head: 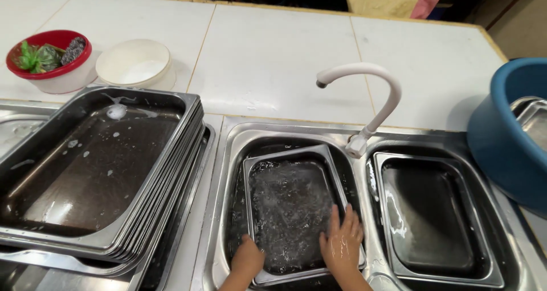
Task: The person washes multiple rectangular metal trays by hand in a double-basin stainless steel sink. They scrub each tray with soapy water, rinse it, and place it into a blue basin on the counter. The process is repeated for several trays from a stack on the left.
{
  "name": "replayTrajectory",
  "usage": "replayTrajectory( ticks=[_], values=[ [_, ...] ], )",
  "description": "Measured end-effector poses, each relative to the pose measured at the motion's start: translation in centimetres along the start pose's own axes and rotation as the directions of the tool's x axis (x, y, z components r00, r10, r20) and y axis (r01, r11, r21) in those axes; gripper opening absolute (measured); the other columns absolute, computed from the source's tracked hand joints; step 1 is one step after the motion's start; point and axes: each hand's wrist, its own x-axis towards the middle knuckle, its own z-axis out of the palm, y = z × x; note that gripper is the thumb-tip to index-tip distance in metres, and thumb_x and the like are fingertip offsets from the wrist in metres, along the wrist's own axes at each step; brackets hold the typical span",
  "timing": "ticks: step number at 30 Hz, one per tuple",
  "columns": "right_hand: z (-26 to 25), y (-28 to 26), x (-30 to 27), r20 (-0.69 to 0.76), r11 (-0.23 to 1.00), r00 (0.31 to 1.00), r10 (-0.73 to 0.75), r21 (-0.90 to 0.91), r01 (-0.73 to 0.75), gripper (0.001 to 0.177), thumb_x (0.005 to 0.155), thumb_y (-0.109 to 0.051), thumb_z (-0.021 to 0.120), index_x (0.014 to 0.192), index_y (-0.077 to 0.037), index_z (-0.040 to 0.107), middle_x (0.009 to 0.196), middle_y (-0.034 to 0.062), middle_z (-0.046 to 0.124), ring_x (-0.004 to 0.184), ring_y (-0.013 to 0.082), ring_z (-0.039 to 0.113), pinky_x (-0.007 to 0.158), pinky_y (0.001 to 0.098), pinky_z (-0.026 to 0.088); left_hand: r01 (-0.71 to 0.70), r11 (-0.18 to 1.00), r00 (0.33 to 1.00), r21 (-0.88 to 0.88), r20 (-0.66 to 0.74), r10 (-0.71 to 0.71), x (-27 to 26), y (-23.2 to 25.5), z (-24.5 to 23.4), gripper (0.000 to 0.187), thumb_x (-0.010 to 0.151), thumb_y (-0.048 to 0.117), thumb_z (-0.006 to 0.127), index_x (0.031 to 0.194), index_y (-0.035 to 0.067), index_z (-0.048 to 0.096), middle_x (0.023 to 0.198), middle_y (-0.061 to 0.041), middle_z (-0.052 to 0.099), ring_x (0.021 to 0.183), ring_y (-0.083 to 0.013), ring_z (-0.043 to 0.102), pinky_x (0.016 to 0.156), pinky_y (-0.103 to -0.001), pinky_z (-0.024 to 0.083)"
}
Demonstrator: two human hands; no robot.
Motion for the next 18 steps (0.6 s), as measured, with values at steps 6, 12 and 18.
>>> replayTrajectory(
  ticks=[6,12,18],
  values=[
    [4.7,3.5,1.1,0.161,0.979,0.974,0.157,0.103,-0.175,0.087,0.083,-0.022,0.072,0.155,-0.002,0.029,0.134,0.0221,0.050,0.113,0.0373,0.059,0.095,0.0458,0.053,-0.094,0.994,0.987,-0.051,-0.134,0.086,-4.2,-0.1,-1.5,0.068,0.088,0.023,0.070,0.143,0.001,0.037,0.110,-0.027,0.072,0.107,-0.0410,0.071,0.097,-0.047,0.056],
    [8.3,4.3,0.5,0.339,0.947,0.909,0.242,0.123,-0.298,0.070,0.087,-0.017,0.069,0.150,-0.008,0.040,0.136,0.0192,0.052,0.115,0.0366,0.064,0.095,0.0445,0.056,-0.136,0.991,0.961,-0.013,-0.245,0.129,-8.7,0.6,-5.2,0.056,0.086,0.025,0.066,0.137,0.006,0.051,0.126,-0.020,0.065,0.116,-0.0375,0.065,0.098,-0.047,0.053],
    [8.2,4.1,-0.4,0.437,0.870,0.862,0.257,0.284,-0.403,0.058,0.085,-0.016,0.070,0.141,-0.014,0.056,0.131,0.0205,0.063,0.120,0.0375,0.065,0.101,0.0437,0.054,-0.382,0.906,0.878,-0.185,-0.379,0.293,-10.5,3.4,-8.2,0.066,0.081,0.026,0.068,0.141,0.003,0.051,0.155,-0.017,0.042,0.141,-0.0356,0.042,0.116,-0.042,0.038]
  ],
)
